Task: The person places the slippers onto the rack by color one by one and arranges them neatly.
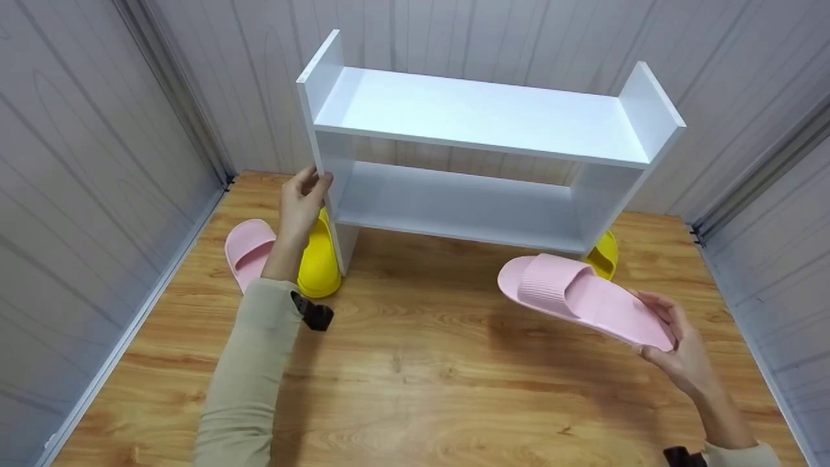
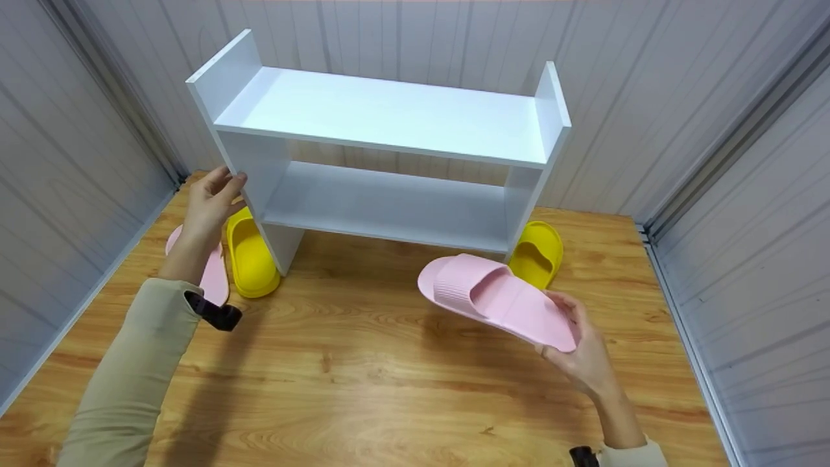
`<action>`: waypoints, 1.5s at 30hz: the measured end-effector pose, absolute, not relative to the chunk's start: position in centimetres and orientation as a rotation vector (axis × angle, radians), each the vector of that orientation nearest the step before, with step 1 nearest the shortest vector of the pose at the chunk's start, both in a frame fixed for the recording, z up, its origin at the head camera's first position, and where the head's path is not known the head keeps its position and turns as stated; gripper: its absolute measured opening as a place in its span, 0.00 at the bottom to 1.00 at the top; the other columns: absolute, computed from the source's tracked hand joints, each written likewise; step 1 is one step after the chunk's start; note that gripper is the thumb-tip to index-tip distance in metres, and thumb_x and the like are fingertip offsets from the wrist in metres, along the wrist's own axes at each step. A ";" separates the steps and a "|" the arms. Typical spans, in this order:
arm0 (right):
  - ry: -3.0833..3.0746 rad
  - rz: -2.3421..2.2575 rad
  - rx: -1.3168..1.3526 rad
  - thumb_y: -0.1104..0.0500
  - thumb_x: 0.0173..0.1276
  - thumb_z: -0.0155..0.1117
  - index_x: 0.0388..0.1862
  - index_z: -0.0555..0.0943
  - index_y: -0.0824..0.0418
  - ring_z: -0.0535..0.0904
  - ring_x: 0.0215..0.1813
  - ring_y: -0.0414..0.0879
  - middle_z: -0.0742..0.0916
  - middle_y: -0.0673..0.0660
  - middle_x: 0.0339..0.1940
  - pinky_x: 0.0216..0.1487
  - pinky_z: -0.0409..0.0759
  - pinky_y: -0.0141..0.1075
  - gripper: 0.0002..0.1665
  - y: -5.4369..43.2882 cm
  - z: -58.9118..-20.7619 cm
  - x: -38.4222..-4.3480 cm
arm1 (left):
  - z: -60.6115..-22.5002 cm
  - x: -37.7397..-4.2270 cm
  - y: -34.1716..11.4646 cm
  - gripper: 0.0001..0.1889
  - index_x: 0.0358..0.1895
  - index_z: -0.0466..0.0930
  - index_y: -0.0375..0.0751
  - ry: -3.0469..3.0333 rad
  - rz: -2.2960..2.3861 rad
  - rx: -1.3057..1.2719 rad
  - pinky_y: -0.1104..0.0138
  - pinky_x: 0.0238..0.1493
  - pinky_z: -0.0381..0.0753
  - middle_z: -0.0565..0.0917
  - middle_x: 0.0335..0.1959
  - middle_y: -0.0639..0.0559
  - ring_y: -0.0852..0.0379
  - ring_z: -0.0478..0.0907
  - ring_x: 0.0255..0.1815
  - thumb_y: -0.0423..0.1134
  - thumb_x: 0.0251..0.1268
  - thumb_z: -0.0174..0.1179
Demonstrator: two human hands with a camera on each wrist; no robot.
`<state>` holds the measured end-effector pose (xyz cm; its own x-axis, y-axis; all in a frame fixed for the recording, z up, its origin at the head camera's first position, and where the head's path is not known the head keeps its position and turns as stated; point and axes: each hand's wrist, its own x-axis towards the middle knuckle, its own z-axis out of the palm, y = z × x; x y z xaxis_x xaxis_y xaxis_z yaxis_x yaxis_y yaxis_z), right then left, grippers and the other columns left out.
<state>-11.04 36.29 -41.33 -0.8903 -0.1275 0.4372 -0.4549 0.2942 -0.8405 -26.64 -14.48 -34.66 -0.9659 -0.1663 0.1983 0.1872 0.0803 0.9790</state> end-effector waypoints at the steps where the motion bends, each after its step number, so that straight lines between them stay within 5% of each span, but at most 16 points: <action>1: -2.275 1.631 0.538 0.83 0.34 0.53 0.56 0.60 0.78 0.65 0.55 0.45 0.73 0.59 0.54 0.50 0.61 0.26 0.41 36.1 -41.2 -11.0 | -34.7 -26.7 -14.5 0.21 0.59 0.65 0.31 -2.094 -1.976 -0.025 0.59 0.48 0.71 0.72 0.52 0.36 0.48 0.70 0.48 0.36 0.64 0.50; 6: -2.174 1.727 0.614 0.85 0.33 0.53 0.56 0.60 0.79 0.64 0.54 0.48 0.73 0.61 0.55 0.48 0.62 0.28 0.42 35.4 -40.8 -11.1 | -34.8 -26.6 -14.5 0.21 0.59 0.66 0.31 -2.051 -2.016 -0.049 0.59 0.47 0.71 0.71 0.52 0.33 0.42 0.69 0.49 0.34 0.64 0.49; 45: -1.752 1.813 0.598 0.87 0.32 0.53 0.54 0.62 0.79 0.65 0.53 0.56 0.70 0.69 0.57 0.47 0.68 0.32 0.41 29.3 -34.4 -8.4 | -34.4 -26.5 -14.4 0.20 0.59 0.66 0.31 -2.078 -1.987 -0.055 0.57 0.50 0.69 0.72 0.51 0.36 0.44 0.69 0.50 0.34 0.64 0.49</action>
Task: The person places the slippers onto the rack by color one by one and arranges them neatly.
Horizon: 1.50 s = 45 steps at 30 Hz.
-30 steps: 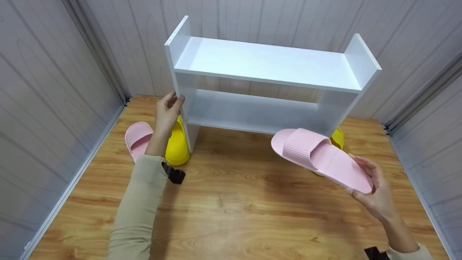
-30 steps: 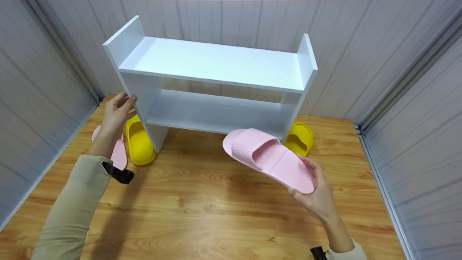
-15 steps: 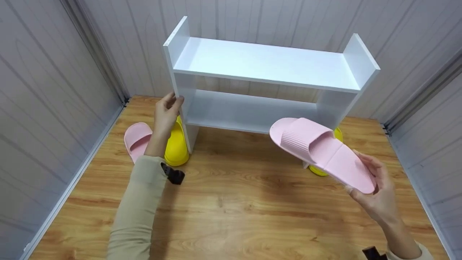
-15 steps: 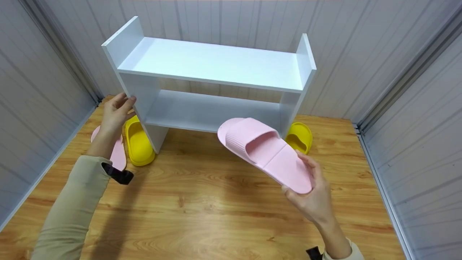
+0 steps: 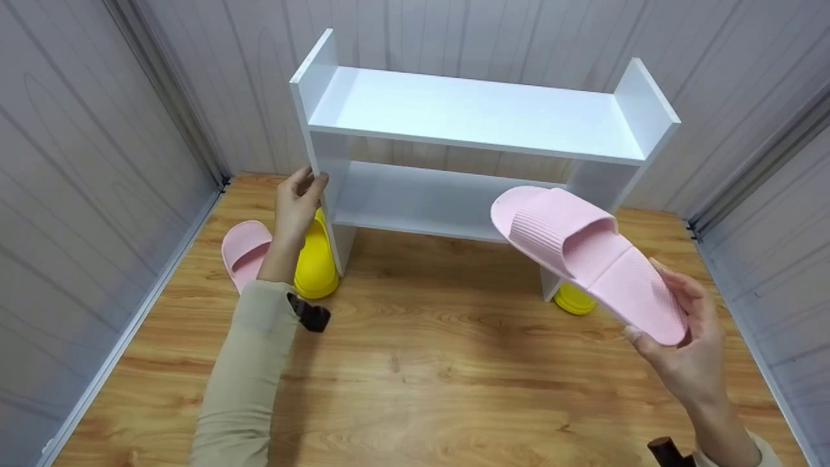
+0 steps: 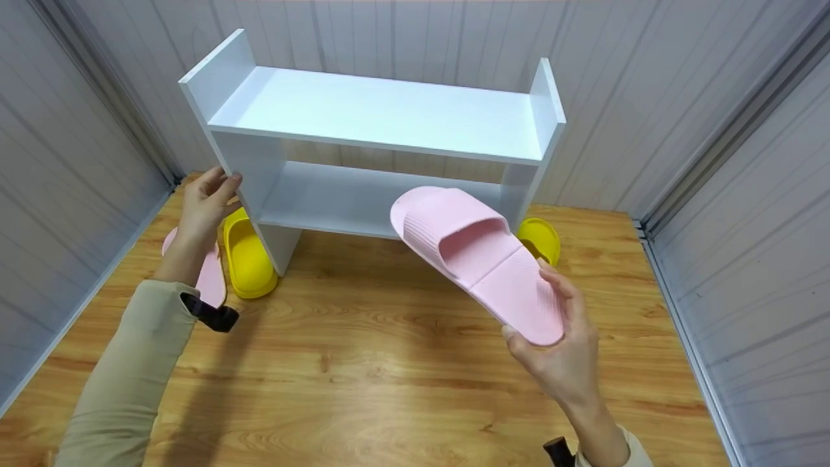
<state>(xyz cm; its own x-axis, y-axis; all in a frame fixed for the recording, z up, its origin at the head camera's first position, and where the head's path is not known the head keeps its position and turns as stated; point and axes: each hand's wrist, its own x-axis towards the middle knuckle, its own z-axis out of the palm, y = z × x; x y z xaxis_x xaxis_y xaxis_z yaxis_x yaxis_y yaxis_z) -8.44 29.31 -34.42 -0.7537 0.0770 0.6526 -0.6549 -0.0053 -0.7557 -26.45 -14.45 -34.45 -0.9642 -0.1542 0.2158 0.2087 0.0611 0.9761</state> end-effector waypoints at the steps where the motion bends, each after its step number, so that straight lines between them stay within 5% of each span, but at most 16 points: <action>1: -1.738 1.815 0.599 0.87 0.31 0.53 0.54 0.62 0.79 0.65 0.54 0.56 0.70 0.70 0.57 0.47 0.68 0.33 0.42 29.2 -34.4 -8.4 | -34.3 -26.3 -14.4 0.20 0.59 0.65 0.31 -2.076 -1.994 -0.056 0.56 0.50 0.69 0.72 0.52 0.35 0.44 0.69 0.50 0.34 0.64 0.49; 20: -1.615 1.688 0.411 0.81 0.33 0.58 0.53 0.66 0.74 0.64 0.50 0.57 0.70 0.69 0.55 0.43 0.68 0.34 0.39 26.8 -32.5 -9.2 | -34.7 -26.6 -14.5 0.21 0.59 0.65 0.32 -2.074 -1.980 -0.060 0.57 0.49 0.70 0.72 0.52 0.36 0.43 0.69 0.50 0.35 0.64 0.50; 45: -1.828 1.410 0.172 0.70 0.44 0.65 0.57 0.66 0.66 0.66 0.56 0.54 0.71 0.63 0.58 0.53 0.66 0.37 0.37 24.2 -30.3 -11.3 | -34.7 -26.6 -14.5 0.21 0.60 0.65 0.32 -2.090 -1.983 -0.034 0.58 0.50 0.69 0.71 0.53 0.36 0.44 0.69 0.52 0.35 0.64 0.50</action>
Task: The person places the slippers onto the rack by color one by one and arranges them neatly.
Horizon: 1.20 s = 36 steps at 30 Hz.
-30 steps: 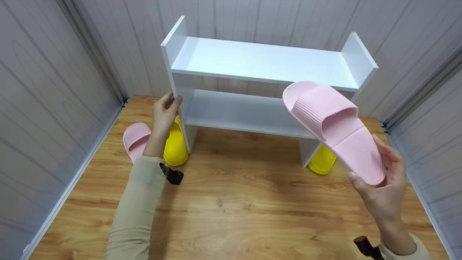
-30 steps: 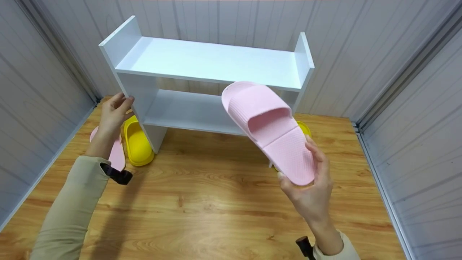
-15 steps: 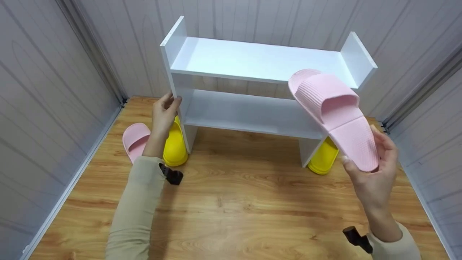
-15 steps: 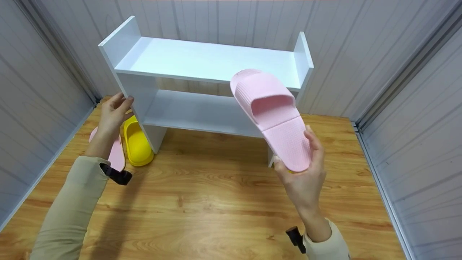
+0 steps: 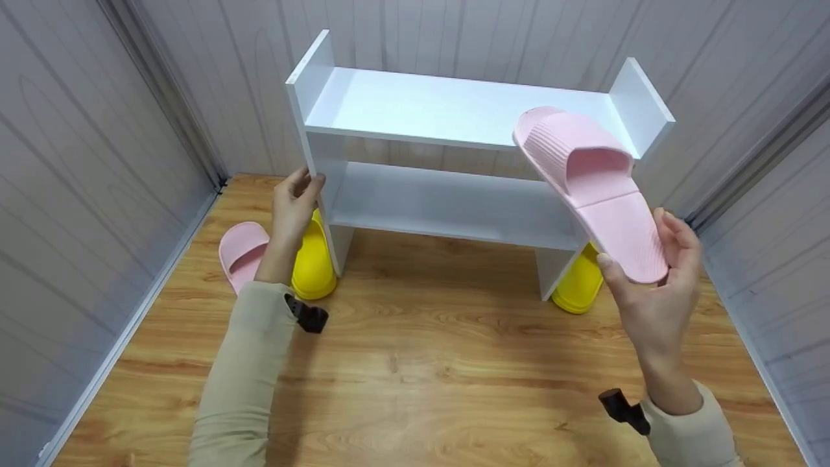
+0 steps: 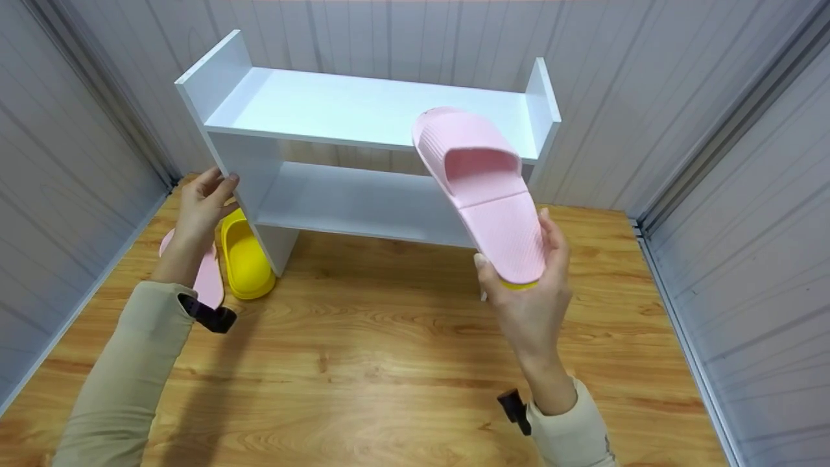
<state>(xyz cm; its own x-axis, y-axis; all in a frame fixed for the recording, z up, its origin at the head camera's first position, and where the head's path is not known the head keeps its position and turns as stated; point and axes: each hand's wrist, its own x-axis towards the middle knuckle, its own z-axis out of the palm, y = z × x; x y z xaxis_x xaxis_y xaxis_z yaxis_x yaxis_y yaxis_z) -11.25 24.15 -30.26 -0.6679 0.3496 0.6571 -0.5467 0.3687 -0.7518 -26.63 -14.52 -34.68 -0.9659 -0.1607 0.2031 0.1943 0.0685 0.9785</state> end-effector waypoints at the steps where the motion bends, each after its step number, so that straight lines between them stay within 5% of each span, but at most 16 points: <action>1: -1.833 1.396 0.170 0.69 0.44 0.65 0.56 0.66 0.66 0.66 0.56 0.53 0.71 0.64 0.58 0.53 0.66 0.37 0.37 24.1 -30.2 -11.4 | -34.7 -26.6 -14.5 0.21 0.60 0.65 0.32 -2.086 -1.991 -0.037 0.58 0.50 0.69 0.71 0.53 0.36 0.44 0.68 0.52 0.35 0.64 0.49; 26: -1.910 1.341 0.121 0.60 0.46 0.71 0.52 0.64 0.69 0.66 0.56 0.50 0.72 0.64 0.55 0.56 0.62 0.36 0.37 20.6 -27.0 -14.1 | -34.6 -26.6 -14.9 0.21 0.60 0.64 0.34 -2.119 -1.980 -0.018 0.59 0.50 0.69 0.70 0.54 0.38 0.48 0.68 0.52 0.36 0.65 0.49; 36: -1.931 1.272 0.071 0.54 0.43 0.73 0.54 0.64 0.64 0.66 0.54 0.44 0.73 0.57 0.53 0.55 0.60 0.31 0.41 20.5 -28.2 -16.9 | -34.6 -26.7 -15.0 0.21 0.59 0.65 0.30 -2.108 -1.964 -0.032 0.59 0.50 0.69 0.72 0.51 0.36 0.45 0.69 0.50 0.36 0.64 0.49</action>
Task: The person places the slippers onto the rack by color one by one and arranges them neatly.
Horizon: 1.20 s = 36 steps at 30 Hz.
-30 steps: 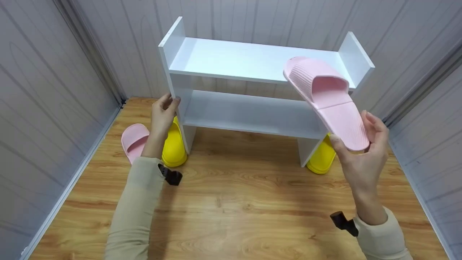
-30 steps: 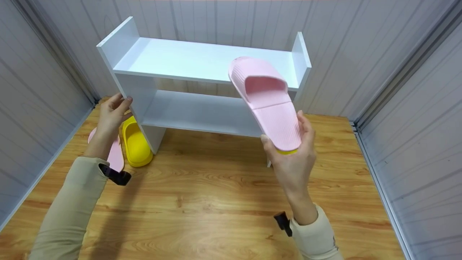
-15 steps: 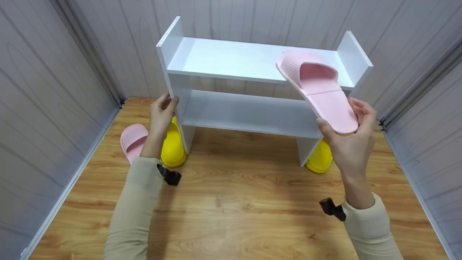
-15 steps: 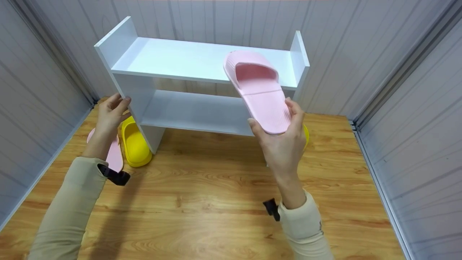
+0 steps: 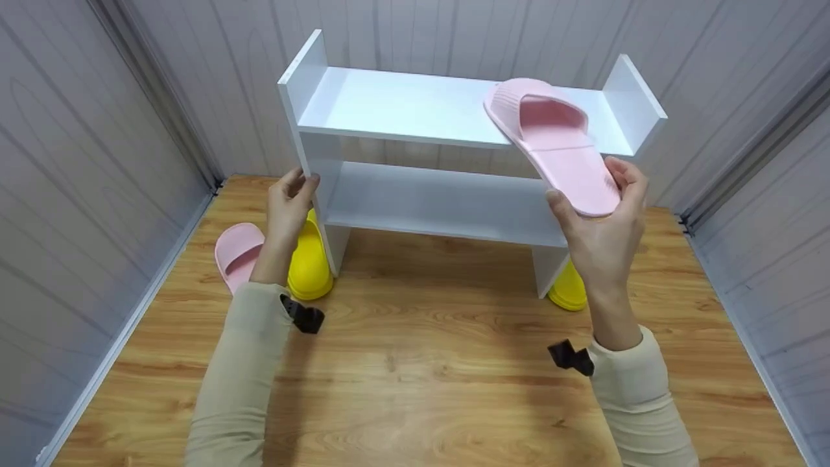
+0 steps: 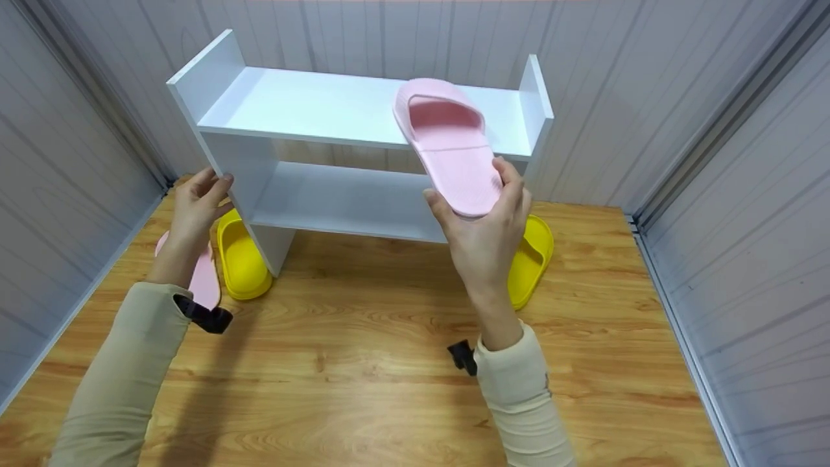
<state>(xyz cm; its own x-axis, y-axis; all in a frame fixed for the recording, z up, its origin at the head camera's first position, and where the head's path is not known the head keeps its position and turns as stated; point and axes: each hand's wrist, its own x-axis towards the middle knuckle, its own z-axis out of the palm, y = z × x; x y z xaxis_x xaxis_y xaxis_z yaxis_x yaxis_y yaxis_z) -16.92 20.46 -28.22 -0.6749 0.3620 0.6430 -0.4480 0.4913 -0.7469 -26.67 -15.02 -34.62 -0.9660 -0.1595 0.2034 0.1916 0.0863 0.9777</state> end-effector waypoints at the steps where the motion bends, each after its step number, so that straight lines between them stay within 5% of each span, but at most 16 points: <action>1: -1.938 1.263 0.063 0.52 0.42 0.73 0.54 0.64 0.63 0.66 0.54 0.43 0.72 0.56 0.53 0.55 0.59 0.31 0.42 20.6 -28.6 -17.4 | -34.6 -26.7 -15.1 0.21 0.59 0.65 0.31 -2.115 -1.958 -0.029 0.59 0.50 0.70 0.72 0.52 0.36 0.45 0.69 0.50 0.36 0.64 0.49; 11: -1.968 1.265 0.030 0.54 0.45 0.71 0.56 0.61 0.67 0.58 0.54 0.47 0.68 0.60 0.53 0.53 0.60 0.36 0.43 18.3 -27.6 -17.4 | -34.6 -26.6 -15.2 0.22 0.60 0.63 0.30 -2.101 -1.986 -0.028 0.59 0.50 0.69 0.70 0.53 0.35 0.46 0.68 0.52 0.35 0.64 0.49; 20: -1.961 1.412 0.122 0.62 0.45 0.50 0.57 0.60 0.73 0.59 0.51 0.50 0.67 0.66 0.51 0.48 0.58 0.38 0.37 16.7 -26.1 -15.2 | -34.6 -26.6 -15.1 0.22 0.61 0.63 0.30 -2.091 -2.005 -0.039 0.59 0.50 0.69 0.70 0.53 0.36 0.45 0.68 0.52 0.35 0.65 0.49; 36: -1.850 1.357 0.251 0.66 0.48 0.61 0.54 0.61 0.78 0.64 0.52 0.52 0.70 0.70 0.51 0.54 0.63 0.35 0.35 16.6 -27.0 -16.6 | -34.6 -26.6 -15.0 0.21 0.59 0.64 0.30 -2.080 -1.995 -0.063 0.58 0.50 0.69 0.71 0.52 0.35 0.42 0.68 0.51 0.35 0.64 0.49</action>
<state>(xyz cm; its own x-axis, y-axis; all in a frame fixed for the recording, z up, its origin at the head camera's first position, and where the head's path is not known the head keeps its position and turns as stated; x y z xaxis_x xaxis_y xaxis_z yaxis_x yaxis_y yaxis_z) -16.59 16.56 -27.00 -0.6525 0.2899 0.7001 -0.5809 0.4020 -0.7078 -26.56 -15.02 -34.65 -0.9657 -0.1462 0.2147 0.2084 0.0569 0.9764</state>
